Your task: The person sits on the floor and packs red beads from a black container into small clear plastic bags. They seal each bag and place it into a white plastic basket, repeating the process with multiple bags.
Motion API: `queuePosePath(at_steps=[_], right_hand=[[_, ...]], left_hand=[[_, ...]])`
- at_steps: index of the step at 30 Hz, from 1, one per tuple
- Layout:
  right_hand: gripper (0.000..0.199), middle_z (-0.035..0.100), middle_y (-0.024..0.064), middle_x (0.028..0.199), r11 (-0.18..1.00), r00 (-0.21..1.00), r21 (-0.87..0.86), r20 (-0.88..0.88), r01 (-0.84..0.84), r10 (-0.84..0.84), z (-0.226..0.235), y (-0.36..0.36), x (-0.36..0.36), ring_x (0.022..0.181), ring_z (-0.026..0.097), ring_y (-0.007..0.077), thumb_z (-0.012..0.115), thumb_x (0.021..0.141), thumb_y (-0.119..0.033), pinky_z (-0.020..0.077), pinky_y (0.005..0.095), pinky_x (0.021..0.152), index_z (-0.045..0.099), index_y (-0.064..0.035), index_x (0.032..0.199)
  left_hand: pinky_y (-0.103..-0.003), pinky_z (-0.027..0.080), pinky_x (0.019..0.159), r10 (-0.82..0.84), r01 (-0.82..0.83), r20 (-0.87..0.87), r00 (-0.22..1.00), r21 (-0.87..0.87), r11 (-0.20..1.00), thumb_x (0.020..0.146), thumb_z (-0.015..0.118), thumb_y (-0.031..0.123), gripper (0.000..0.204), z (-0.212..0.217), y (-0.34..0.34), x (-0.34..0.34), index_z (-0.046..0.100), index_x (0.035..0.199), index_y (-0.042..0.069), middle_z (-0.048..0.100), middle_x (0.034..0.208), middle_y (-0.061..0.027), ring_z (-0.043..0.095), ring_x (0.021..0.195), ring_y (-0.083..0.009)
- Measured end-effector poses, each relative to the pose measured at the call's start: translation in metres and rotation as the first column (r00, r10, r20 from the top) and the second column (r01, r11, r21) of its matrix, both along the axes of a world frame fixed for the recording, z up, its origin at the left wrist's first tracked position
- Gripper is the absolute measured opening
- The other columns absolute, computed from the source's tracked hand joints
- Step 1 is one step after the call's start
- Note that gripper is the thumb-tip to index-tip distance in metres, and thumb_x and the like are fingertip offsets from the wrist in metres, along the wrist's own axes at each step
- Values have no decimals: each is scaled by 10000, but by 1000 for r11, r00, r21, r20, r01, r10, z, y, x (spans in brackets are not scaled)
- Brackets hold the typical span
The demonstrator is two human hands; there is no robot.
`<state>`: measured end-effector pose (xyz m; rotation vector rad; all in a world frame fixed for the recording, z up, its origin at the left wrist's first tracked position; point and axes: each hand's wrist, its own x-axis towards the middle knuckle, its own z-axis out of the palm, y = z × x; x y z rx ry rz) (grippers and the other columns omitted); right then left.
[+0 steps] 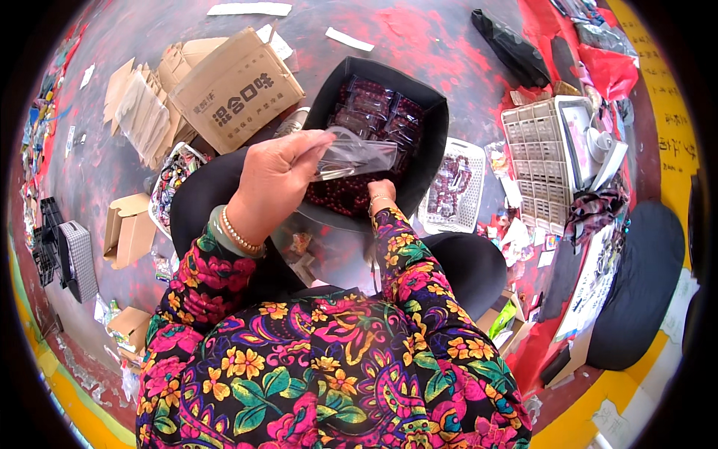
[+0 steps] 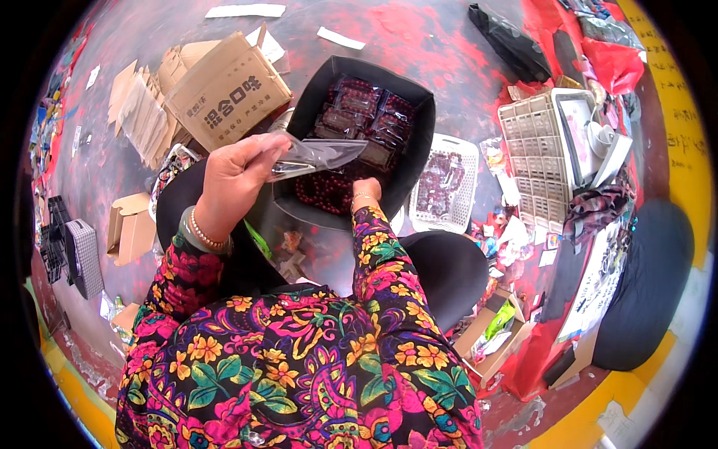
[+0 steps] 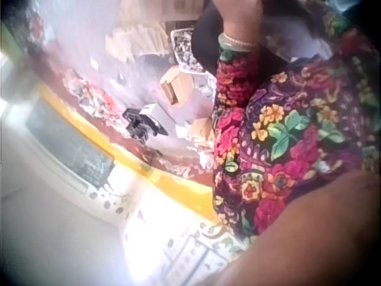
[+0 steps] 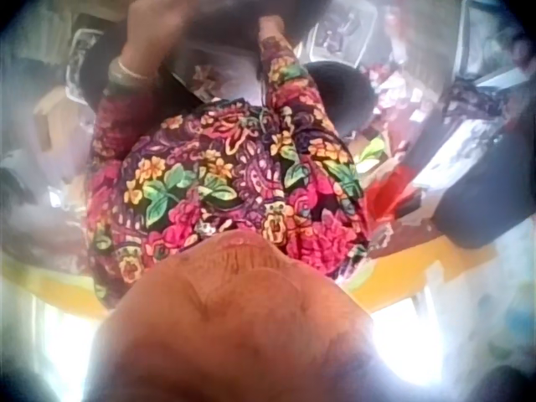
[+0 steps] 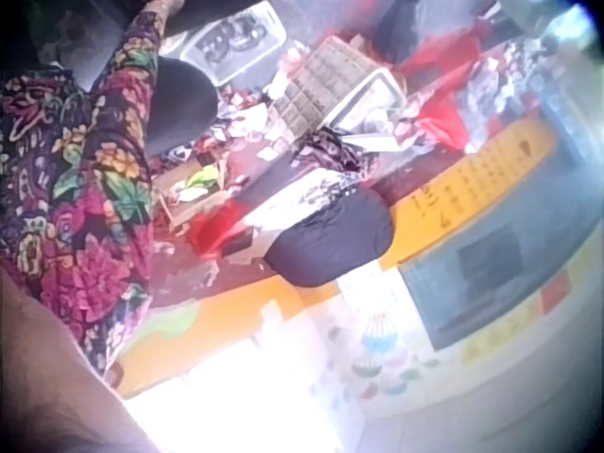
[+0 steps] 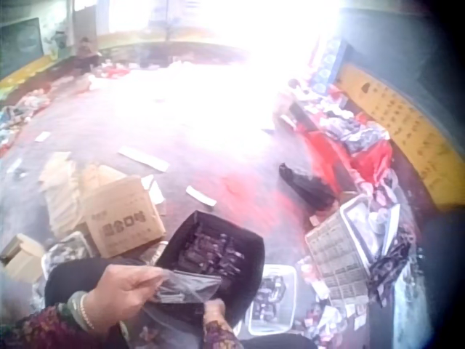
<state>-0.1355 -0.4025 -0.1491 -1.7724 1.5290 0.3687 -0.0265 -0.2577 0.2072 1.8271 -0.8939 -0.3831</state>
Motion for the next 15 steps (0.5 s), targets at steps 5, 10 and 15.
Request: queuePosePath(at_steps=[5,10,15], right_hand=[[200,671,100,764,974,958,-174,219,-148,184,14,-22,6,721,651,215,604,693,-123,512,336,660,687,-99,874],[249,598,10,708,898,876,408,479,-165,-57,83,-53,14,543,533,117,565,762,-26,389,233,441,637,-72,996],[270,620,-24,814,870,721,416,684,-264,-108,175,-67,3,602,509,56,624,766,-56,384,216,533,653,-111,1029]], left_hand=[[-199,469,540,7,-4,-43,999,64,998,862,561,66,185,0,-5,9,646,1014,3,652,848,-24,560,677,-45],[-216,495,566,33,-33,-21,999,5,999,856,568,89,201,-39,-8,32,640,1028,16,643,854,-25,583,729,-67],[-233,505,586,47,-48,-59,997,-17,999,849,572,88,211,-62,-21,48,632,1038,18,646,870,-40,595,753,-90]])
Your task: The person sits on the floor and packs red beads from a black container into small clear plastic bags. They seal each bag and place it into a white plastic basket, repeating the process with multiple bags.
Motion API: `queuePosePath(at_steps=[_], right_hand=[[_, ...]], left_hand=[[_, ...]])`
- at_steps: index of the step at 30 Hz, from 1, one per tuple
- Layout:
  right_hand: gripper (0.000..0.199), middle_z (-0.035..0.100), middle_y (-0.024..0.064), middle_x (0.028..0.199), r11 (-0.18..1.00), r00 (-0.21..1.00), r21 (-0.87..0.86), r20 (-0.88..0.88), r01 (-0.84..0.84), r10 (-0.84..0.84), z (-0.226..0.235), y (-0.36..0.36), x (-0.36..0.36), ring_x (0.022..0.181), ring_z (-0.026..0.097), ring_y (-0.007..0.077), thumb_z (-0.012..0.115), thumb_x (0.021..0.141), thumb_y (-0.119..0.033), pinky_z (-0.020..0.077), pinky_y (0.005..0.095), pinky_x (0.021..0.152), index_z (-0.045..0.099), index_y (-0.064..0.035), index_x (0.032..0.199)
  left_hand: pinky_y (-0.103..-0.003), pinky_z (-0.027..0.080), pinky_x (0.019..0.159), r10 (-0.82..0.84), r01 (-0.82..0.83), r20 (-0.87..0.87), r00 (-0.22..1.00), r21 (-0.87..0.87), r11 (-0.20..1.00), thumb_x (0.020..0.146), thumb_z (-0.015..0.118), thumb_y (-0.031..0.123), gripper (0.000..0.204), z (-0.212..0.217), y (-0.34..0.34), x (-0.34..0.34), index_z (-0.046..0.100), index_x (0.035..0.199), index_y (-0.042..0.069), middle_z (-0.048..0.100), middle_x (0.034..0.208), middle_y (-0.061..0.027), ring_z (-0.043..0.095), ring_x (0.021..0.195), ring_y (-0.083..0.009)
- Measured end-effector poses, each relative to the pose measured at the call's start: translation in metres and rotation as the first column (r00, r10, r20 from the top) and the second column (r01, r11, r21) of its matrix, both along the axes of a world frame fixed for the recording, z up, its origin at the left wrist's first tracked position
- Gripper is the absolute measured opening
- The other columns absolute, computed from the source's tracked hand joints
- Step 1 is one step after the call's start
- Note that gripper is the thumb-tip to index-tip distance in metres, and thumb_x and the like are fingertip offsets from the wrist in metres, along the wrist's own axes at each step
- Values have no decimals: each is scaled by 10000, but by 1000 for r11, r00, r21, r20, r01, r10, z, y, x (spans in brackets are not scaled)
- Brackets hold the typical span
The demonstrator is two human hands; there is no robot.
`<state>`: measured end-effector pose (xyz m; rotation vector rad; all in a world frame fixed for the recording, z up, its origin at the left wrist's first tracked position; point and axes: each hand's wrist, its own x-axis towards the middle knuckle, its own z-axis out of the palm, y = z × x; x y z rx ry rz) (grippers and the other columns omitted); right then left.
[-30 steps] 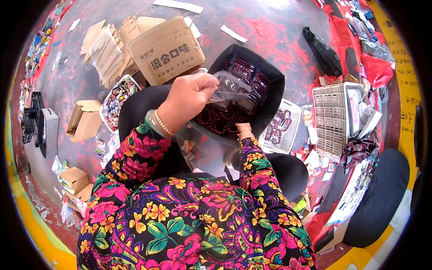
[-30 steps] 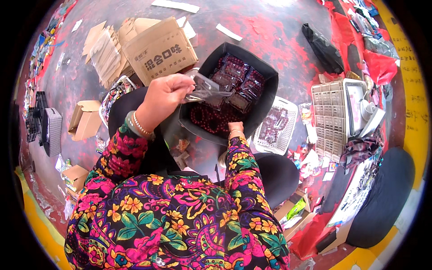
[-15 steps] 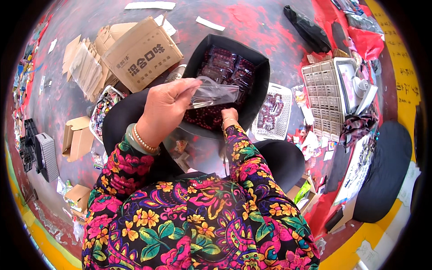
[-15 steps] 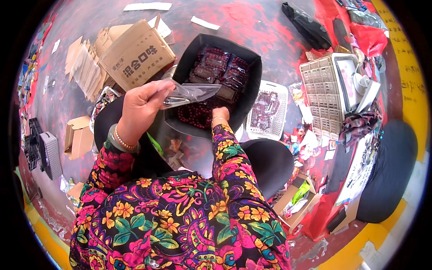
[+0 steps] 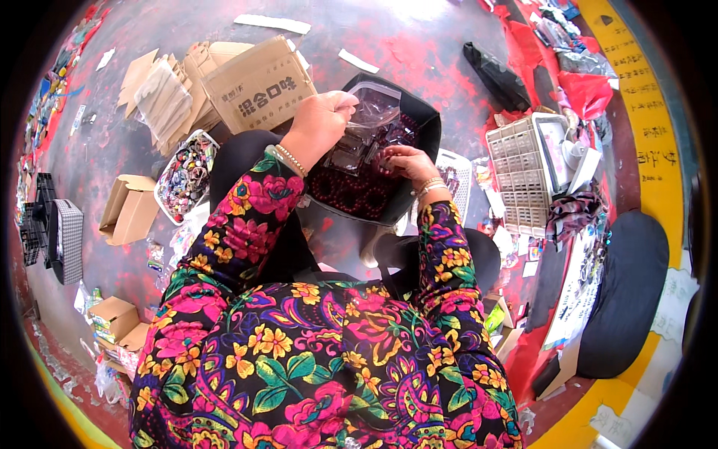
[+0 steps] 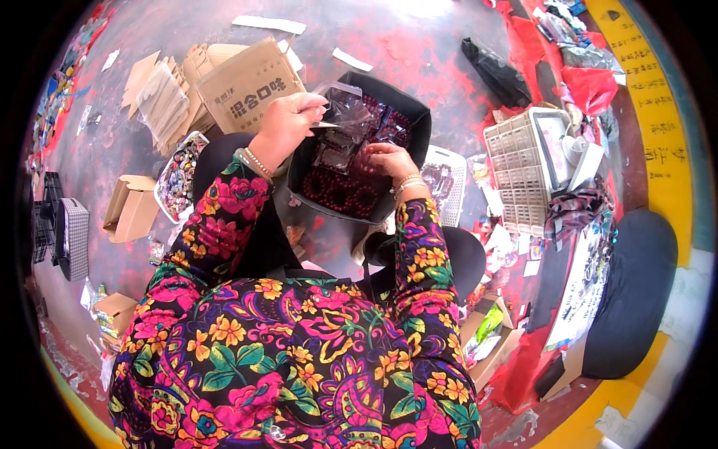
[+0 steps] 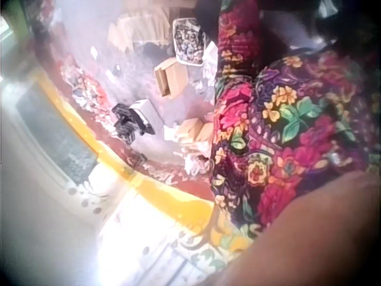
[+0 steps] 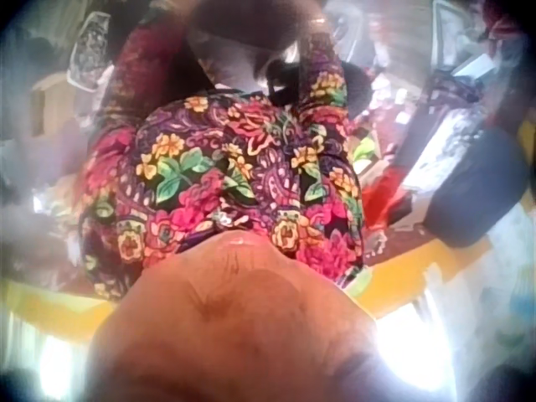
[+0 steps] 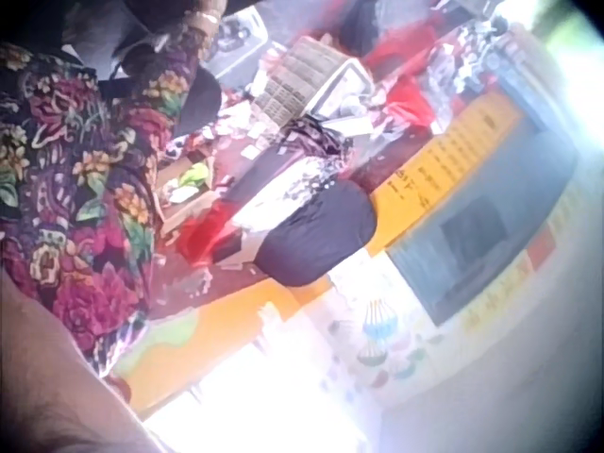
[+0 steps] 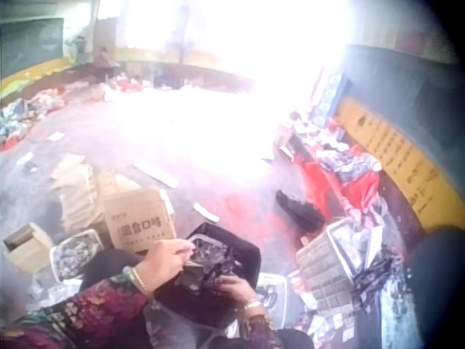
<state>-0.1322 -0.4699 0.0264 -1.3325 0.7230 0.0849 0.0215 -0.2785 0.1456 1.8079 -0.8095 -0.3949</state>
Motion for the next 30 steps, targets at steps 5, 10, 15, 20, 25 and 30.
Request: queuePosePath(at_steps=[5,10,15,20,25,30], right_hand=[[213,622,8,791,994,949,27,296,107,-110,100,-6,-14,682,607,100,580,855,-72,497,233,634,595,-26,1062],[282,504,-23,814,985,823,23,547,169,-154,173,2,-18,654,466,49,511,889,-41,417,177,549,528,-22,1170],[379,580,1,847,920,912,-369,409,131,35,199,3,-24,720,519,42,557,822,58,418,164,591,523,-30,1189],[209,600,-19,737,859,931,-447,353,249,-86,194,3,-35,665,531,63,614,805,38,443,189,641,640,-11,1006],[244,567,55,833,646,925,-751,329,133,192,198,12,-40,768,545,103,592,815,-11,432,222,680,625,-38,1055],[164,578,83,779,595,942,-778,321,204,97,202,22,-38,722,580,193,632,744,2,461,281,676,590,-46,895]], left_hand=[[-249,514,594,27,-27,-108,994,1,1000,842,576,79,204,-10,-12,11,629,1029,16,655,892,-52,613,767,-113],[-278,525,610,35,-25,-131,991,72,997,831,563,50,210,-4,-26,18,628,1028,16,658,889,-61,622,770,-133],[-316,509,631,-25,15,106,994,90,996,820,547,93,220,11,-41,25,638,1007,23,664,820,-127,636,743,-190],[-397,482,727,-132,19,406,904,270,963,805,506,109,221,21,-52,-2,646,973,84,627,867,-197,608,835,-333],[-420,481,740,-303,114,493,816,375,920,760,526,95,151,17,-64,-26,619,866,43,633,830,-172,614,841,-338],[-433,459,791,-423,228,390,818,455,861,773,489,75,276,23,-72,-44,583,1026,18,617,898,-209,591,903,-350]])
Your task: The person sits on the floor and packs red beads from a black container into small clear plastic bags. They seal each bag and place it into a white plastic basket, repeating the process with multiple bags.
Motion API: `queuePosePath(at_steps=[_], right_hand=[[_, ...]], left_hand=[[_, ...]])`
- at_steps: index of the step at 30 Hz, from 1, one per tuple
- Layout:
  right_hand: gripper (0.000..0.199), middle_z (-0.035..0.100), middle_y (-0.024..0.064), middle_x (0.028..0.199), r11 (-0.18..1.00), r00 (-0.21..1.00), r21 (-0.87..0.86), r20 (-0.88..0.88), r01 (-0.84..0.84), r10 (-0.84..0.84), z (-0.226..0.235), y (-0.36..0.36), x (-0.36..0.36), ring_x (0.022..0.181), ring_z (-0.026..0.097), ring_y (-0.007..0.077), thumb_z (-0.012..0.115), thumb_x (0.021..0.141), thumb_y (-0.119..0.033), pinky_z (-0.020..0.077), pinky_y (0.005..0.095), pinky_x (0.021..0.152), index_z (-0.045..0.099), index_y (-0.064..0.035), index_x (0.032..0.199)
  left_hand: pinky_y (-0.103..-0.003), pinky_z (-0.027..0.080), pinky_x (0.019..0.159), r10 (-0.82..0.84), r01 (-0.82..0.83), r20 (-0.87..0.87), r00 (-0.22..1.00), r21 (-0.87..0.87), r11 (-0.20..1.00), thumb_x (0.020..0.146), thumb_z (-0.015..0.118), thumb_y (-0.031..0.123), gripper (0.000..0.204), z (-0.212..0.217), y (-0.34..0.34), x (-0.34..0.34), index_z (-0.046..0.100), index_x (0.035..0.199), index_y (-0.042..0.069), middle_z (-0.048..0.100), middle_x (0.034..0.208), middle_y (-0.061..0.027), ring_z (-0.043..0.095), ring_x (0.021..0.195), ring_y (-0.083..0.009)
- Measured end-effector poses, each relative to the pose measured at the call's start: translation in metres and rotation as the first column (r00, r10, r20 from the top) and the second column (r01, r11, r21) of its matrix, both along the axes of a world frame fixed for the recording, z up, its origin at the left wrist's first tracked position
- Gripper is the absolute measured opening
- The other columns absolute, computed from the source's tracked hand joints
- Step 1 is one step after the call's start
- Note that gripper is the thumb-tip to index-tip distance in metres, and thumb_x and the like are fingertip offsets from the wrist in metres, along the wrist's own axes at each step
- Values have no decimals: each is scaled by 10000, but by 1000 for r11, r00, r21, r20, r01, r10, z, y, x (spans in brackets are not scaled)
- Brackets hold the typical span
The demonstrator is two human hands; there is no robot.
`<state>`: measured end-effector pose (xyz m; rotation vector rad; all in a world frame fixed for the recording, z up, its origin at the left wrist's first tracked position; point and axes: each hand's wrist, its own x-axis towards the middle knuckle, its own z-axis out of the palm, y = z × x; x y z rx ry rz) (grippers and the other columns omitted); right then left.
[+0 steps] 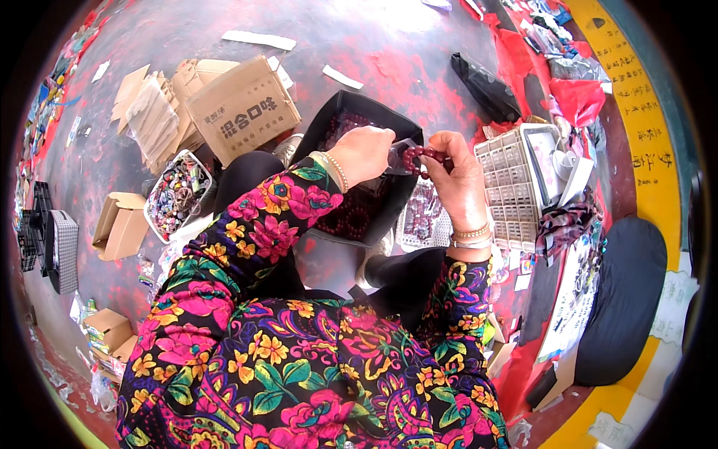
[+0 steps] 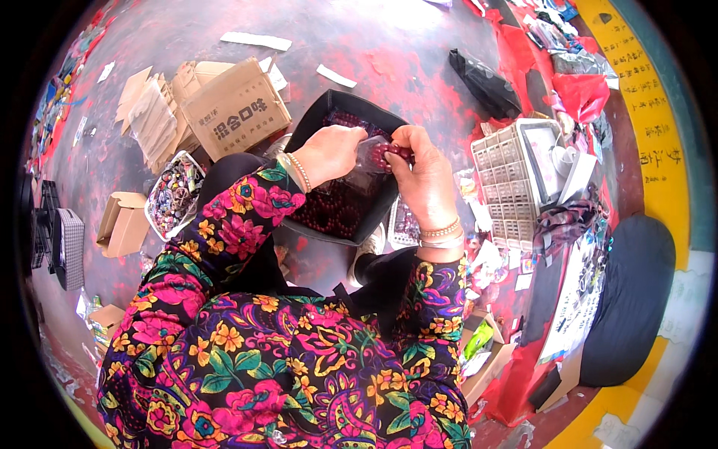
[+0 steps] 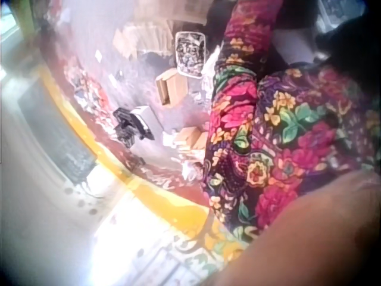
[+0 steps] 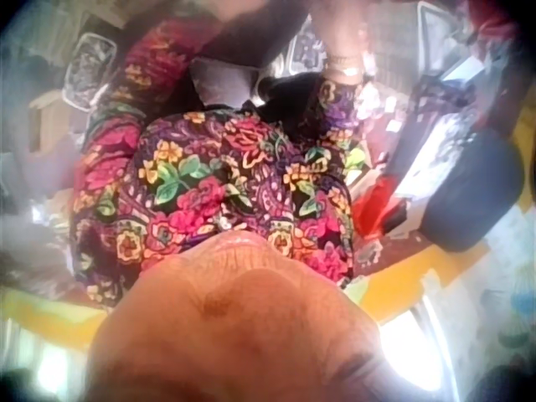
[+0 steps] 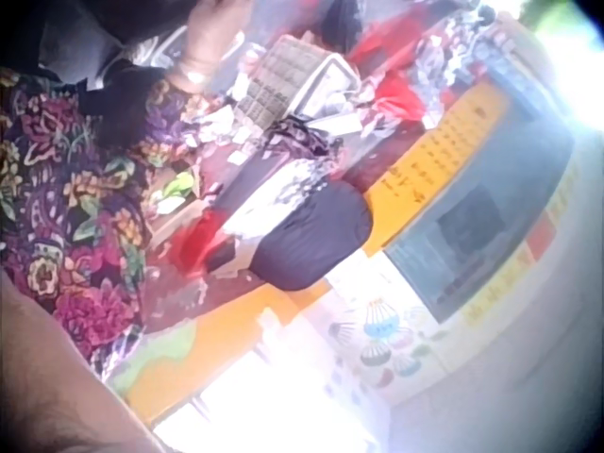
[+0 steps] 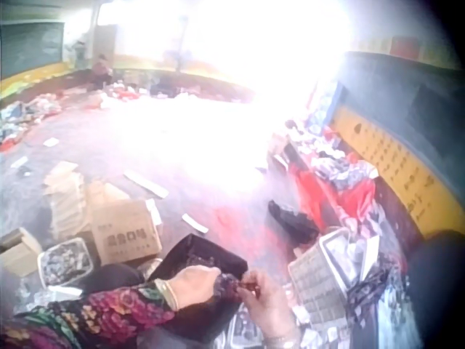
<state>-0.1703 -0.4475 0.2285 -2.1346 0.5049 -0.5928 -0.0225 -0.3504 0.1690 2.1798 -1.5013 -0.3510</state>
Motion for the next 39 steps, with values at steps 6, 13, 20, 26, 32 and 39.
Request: queuePosePath(at_steps=[6,13,20,26,32,39], right_hand=[[155,574,92,751,906,984,-394,21,-156,178,-2,7,9,746,578,261,628,691,22,466,322,658,582,-53,819],[163,586,91,801,874,963,-412,-38,-258,266,-9,6,9,802,584,283,613,689,23,477,343,686,603,-50,834],[134,591,93,800,922,962,-279,-128,-269,242,-7,8,10,769,596,292,578,715,29,481,334,671,602,-70,803],[227,585,91,757,864,970,-441,-90,-243,226,-14,5,13,749,591,296,553,707,45,478,349,642,553,-87,891],[288,594,94,790,871,966,-420,-149,-256,212,-13,15,19,757,579,300,557,687,53,477,363,671,561,-92,936],[438,608,62,1079,981,966,-185,235,-62,106,-12,-11,8,1007,563,192,633,709,54,437,306,836,566,-86,1118]], left_hand=[[-422,456,805,-104,99,-100,990,-50,994,787,510,86,242,-4,7,-1,580,1007,14,617,925,-210,584,922,-354],[-405,465,775,-136,121,-154,979,-103,987,798,538,123,176,-13,7,5,607,915,11,626,868,-200,597,867,-352],[-422,459,775,-217,220,-161,963,1,976,823,466,110,207,-16,6,11,605,929,0,624,881,-214,587,886,-366],[-450,456,723,-275,268,-103,956,-74,961,843,439,110,190,-5,10,6,582,905,1,609,836,-225,578,841,-394],[-462,448,694,-273,272,-146,951,-27,962,855,432,116,182,-13,9,10,536,954,4,587,822,-254,561,820,-426],[-309,528,756,-149,59,-805,574,-141,988,901,421,36,269,8,9,20,551,1135,12,623,1000,-100,613,907,-184]])
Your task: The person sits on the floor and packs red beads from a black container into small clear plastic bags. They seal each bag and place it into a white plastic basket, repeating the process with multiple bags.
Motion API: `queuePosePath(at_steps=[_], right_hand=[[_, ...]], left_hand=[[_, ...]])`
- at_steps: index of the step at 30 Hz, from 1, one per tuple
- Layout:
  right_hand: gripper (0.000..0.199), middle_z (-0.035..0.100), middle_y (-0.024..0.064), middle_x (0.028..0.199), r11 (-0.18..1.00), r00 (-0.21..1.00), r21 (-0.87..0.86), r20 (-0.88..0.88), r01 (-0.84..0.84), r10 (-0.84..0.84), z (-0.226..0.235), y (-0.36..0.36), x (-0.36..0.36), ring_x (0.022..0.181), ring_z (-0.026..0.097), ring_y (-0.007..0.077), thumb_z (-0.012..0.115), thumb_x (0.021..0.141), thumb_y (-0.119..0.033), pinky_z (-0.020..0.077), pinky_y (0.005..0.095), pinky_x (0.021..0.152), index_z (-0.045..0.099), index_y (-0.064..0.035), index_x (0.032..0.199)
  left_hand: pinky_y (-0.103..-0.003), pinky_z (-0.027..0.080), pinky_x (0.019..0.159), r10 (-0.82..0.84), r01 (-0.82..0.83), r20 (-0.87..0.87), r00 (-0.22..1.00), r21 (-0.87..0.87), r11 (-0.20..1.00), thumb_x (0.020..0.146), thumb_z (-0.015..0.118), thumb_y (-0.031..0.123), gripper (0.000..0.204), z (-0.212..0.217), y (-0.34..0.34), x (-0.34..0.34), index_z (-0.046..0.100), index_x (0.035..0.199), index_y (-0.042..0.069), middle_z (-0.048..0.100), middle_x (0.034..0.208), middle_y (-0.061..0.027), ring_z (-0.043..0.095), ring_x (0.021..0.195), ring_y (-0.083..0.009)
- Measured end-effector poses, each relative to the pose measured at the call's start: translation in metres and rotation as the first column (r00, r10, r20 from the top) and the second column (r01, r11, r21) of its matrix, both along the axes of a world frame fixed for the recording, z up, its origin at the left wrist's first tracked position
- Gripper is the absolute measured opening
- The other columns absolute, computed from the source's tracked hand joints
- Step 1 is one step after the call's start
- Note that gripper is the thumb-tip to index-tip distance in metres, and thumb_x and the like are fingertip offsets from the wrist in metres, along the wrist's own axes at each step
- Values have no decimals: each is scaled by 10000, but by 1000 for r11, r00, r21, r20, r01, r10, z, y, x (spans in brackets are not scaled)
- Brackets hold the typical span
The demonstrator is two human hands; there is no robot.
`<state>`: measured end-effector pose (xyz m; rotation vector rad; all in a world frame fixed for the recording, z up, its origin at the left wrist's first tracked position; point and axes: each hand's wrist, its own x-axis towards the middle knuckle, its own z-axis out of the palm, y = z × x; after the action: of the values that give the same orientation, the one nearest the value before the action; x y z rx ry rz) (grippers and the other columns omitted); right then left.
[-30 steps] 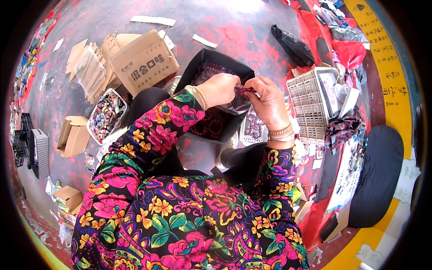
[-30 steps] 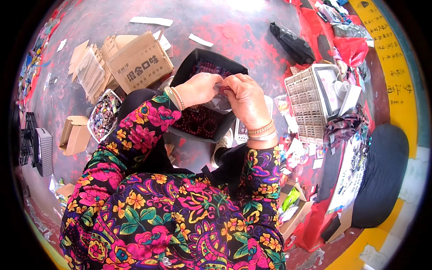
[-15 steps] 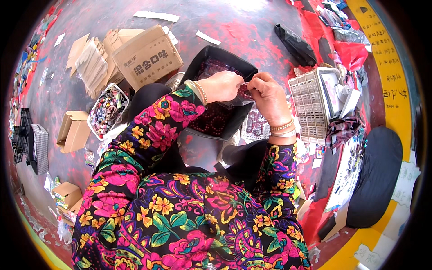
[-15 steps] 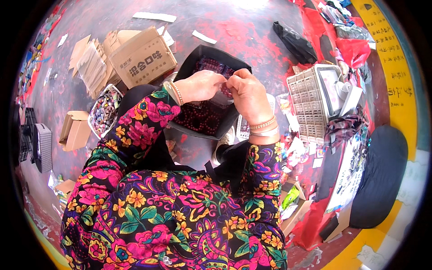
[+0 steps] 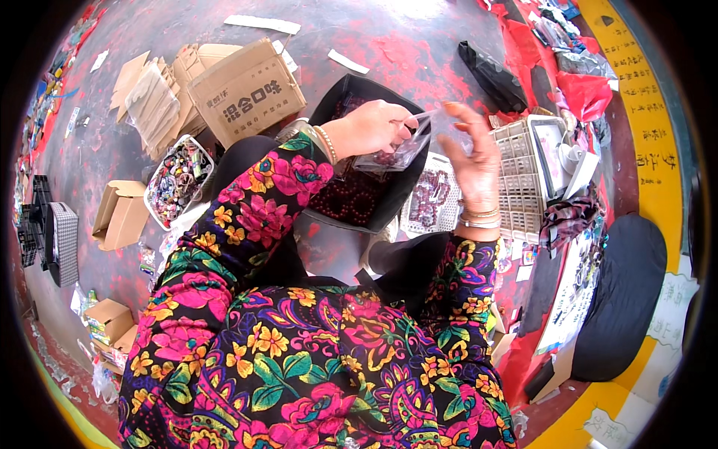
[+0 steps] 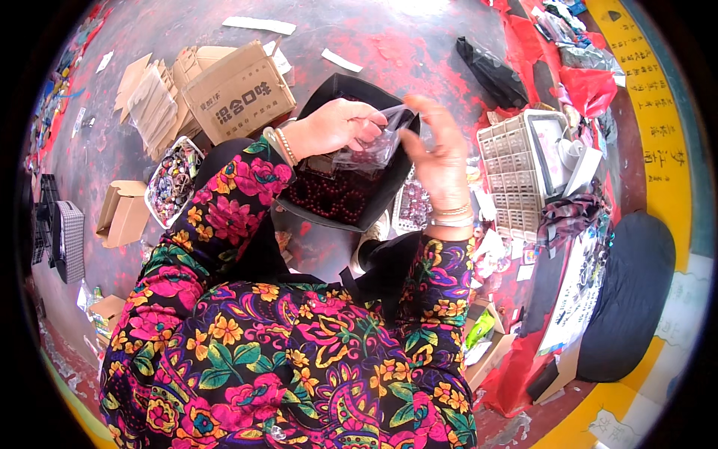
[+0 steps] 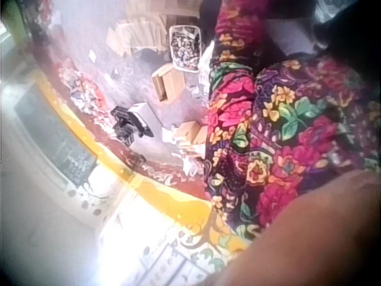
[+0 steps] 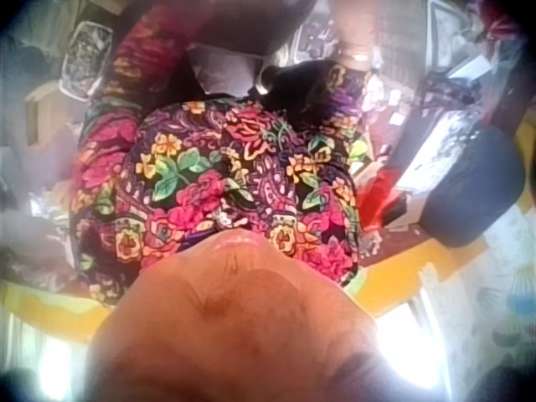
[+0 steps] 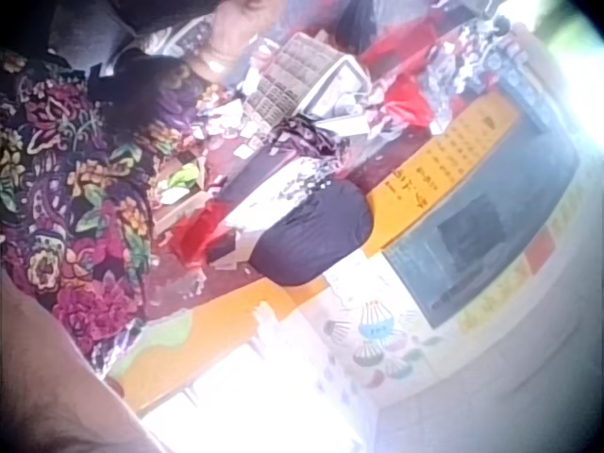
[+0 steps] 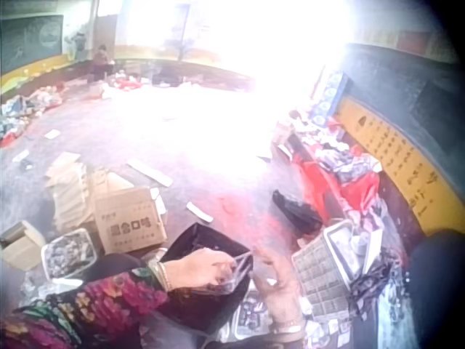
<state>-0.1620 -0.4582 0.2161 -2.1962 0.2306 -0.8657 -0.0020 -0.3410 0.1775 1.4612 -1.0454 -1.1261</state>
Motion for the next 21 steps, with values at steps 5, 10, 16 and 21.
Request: queuePosePath(at_steps=[5,10,16,21], right_hand=[[586,529,91,1233,825,1000,566,2,1,-3,3,-24,-15,1172,452,180,706,722,-61,349,308,949,465,-53,1257],[632,540,96,1215,738,923,669,-225,-86,311,-2,-24,-17,1132,475,180,717,736,-108,361,300,952,416,-40,1288],[209,652,86,923,527,894,846,-173,-79,413,-13,-18,-8,818,604,142,656,783,-41,457,238,713,623,-3,986],[180,666,99,902,285,952,945,71,-160,299,-17,-12,-1,722,610,141,630,822,-75,466,248,654,628,7,982]], left_hand=[[-319,523,748,-45,26,-273,961,-74,997,929,432,123,257,-5,1,8,548,1127,9,619,1032,-133,619,934,-205],[-269,522,655,-108,37,-402,909,-182,983,943,437,230,322,18,12,14,529,1135,-12,630,1015,-150,632,946,-222],[-236,484,546,71,-151,-445,893,-148,977,931,478,267,347,32,17,14,530,1144,-1,621,1027,-98,643,899,-199],[-261,464,756,131,-241,-438,889,-205,949,869,599,266,350,22,15,20,544,1138,49,601,1066,-35,574,950,-116]])
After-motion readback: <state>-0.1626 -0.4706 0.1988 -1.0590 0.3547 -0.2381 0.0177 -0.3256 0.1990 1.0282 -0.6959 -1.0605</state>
